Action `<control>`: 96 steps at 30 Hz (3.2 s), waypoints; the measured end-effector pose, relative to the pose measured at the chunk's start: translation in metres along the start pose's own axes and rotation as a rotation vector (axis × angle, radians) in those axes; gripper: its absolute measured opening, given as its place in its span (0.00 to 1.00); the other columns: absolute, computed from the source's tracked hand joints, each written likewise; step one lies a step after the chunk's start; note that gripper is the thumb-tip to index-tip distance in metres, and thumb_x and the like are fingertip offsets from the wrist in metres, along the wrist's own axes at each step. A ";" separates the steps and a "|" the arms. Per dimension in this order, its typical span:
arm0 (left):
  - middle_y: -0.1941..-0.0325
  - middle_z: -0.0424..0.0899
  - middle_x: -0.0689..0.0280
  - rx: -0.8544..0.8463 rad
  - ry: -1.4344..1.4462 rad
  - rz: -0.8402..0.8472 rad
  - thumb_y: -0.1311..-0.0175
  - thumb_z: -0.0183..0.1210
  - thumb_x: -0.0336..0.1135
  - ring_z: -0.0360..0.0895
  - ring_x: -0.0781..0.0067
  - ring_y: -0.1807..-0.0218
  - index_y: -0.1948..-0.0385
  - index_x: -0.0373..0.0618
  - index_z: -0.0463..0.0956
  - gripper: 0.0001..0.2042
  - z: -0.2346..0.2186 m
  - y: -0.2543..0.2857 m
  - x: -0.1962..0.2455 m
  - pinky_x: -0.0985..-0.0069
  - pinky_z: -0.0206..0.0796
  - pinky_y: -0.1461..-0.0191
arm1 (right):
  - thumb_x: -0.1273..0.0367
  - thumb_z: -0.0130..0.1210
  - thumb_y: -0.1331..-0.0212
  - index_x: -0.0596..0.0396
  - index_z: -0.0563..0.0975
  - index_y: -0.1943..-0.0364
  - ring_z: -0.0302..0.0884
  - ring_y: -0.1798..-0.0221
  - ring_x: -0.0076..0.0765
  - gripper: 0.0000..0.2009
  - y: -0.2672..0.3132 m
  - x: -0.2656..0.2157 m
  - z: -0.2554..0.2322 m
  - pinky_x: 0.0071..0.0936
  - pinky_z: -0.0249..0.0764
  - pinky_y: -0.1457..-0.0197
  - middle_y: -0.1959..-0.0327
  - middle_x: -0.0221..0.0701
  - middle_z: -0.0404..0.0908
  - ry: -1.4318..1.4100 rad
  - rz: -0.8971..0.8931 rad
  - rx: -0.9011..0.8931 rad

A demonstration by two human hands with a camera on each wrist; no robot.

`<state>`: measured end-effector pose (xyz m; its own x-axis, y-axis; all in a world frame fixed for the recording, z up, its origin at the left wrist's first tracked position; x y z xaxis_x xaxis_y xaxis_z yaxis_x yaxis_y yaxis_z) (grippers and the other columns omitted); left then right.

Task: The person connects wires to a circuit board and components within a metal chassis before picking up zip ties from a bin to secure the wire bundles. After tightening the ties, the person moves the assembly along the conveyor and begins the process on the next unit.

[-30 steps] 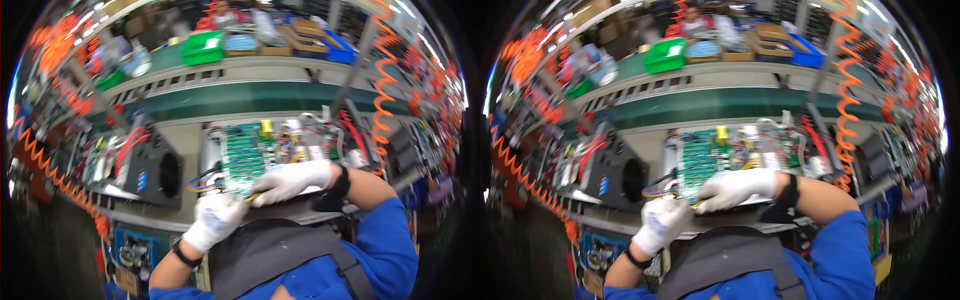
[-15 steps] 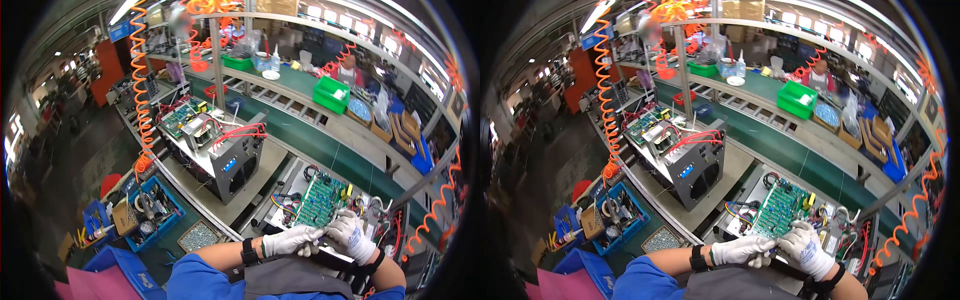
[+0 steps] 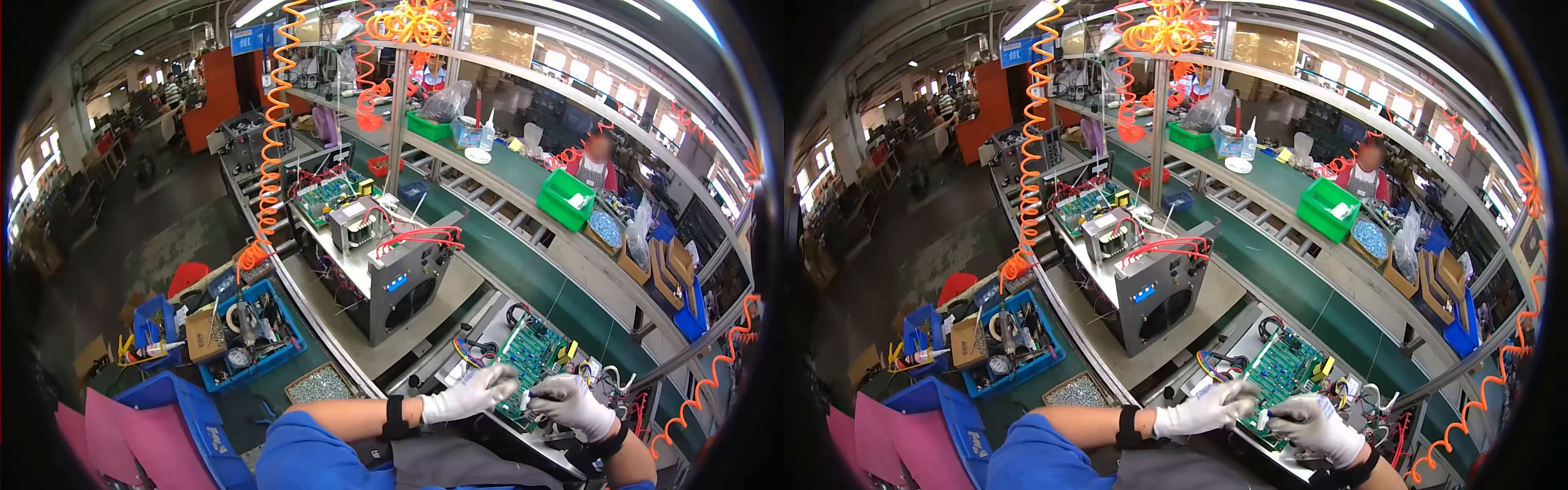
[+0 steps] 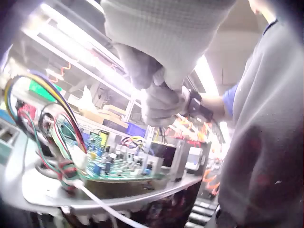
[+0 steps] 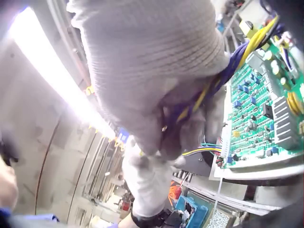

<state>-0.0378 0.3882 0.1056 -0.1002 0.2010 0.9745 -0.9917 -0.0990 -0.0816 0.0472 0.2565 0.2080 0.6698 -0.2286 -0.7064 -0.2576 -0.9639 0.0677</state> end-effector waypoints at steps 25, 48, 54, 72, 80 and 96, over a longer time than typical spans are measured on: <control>0.69 0.78 0.69 -0.397 0.445 -0.496 0.30 0.49 0.58 0.69 0.86 0.80 0.53 0.44 0.71 0.24 0.033 0.034 -0.021 0.89 0.60 0.78 | 0.67 0.63 0.57 0.48 0.81 0.61 0.77 0.76 0.37 0.14 0.011 -0.016 0.030 0.36 0.66 0.72 0.79 0.27 0.78 0.846 -0.335 -0.013; 0.71 0.77 0.69 -0.398 0.500 -0.504 0.32 0.49 0.62 0.71 0.85 0.78 0.56 0.44 0.71 0.26 0.043 0.041 -0.029 0.88 0.64 0.75 | 0.65 0.60 0.50 0.47 0.78 0.65 0.75 0.77 0.36 0.09 0.014 -0.009 0.040 0.32 0.72 0.67 0.84 0.26 0.72 0.823 -0.439 -0.016; 0.75 0.74 0.59 -0.332 -0.748 0.314 0.39 0.60 0.45 0.74 0.62 0.74 0.70 0.43 0.72 0.14 0.023 0.021 -0.008 0.67 0.66 0.69 | 0.58 0.52 0.34 0.55 0.77 0.48 0.81 0.64 0.39 0.18 0.014 0.009 0.036 0.35 0.75 0.53 0.65 0.37 0.82 0.122 0.266 -0.452; 0.66 0.81 0.63 -0.659 0.435 -0.716 0.31 0.52 0.56 0.77 0.84 0.73 0.53 0.37 0.68 0.25 0.035 0.032 -0.049 0.89 0.68 0.73 | 0.58 0.60 0.46 0.49 0.76 0.65 0.80 0.67 0.38 0.12 0.047 0.005 0.068 0.36 0.74 0.64 0.71 0.31 0.79 0.707 0.088 -0.025; 0.73 0.80 0.59 -0.398 -0.611 0.498 0.48 0.67 0.30 0.79 0.65 0.75 0.57 0.39 0.73 0.17 0.039 -0.003 -0.007 0.71 0.70 0.71 | 0.60 0.53 0.37 0.55 0.78 0.59 0.80 0.68 0.46 0.13 0.046 0.024 0.045 0.37 0.73 0.62 0.73 0.40 0.79 -0.037 0.490 -0.010; 0.72 0.78 0.62 -0.364 -0.699 0.477 0.49 0.67 0.32 0.76 0.63 0.71 0.52 0.38 0.73 0.21 0.033 -0.026 -0.037 0.67 0.69 0.65 | 0.64 0.45 0.39 0.62 0.79 0.63 0.81 0.59 0.55 0.15 0.050 0.068 0.030 0.46 0.74 0.52 0.67 0.49 0.82 0.312 1.056 -0.038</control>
<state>-0.0057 0.3509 0.0783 -0.5514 -0.4286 0.7157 -0.8336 0.3163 -0.4528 0.0592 0.1968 0.1422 0.2732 -0.9593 -0.0717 -0.7861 -0.2656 0.5581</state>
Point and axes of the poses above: each hand's wrist, its own y-axis away from the middle knuckle, its own z-axis out of the palm, x = y × z, the point moved 5 cm from there along -y, towards the middle knuckle
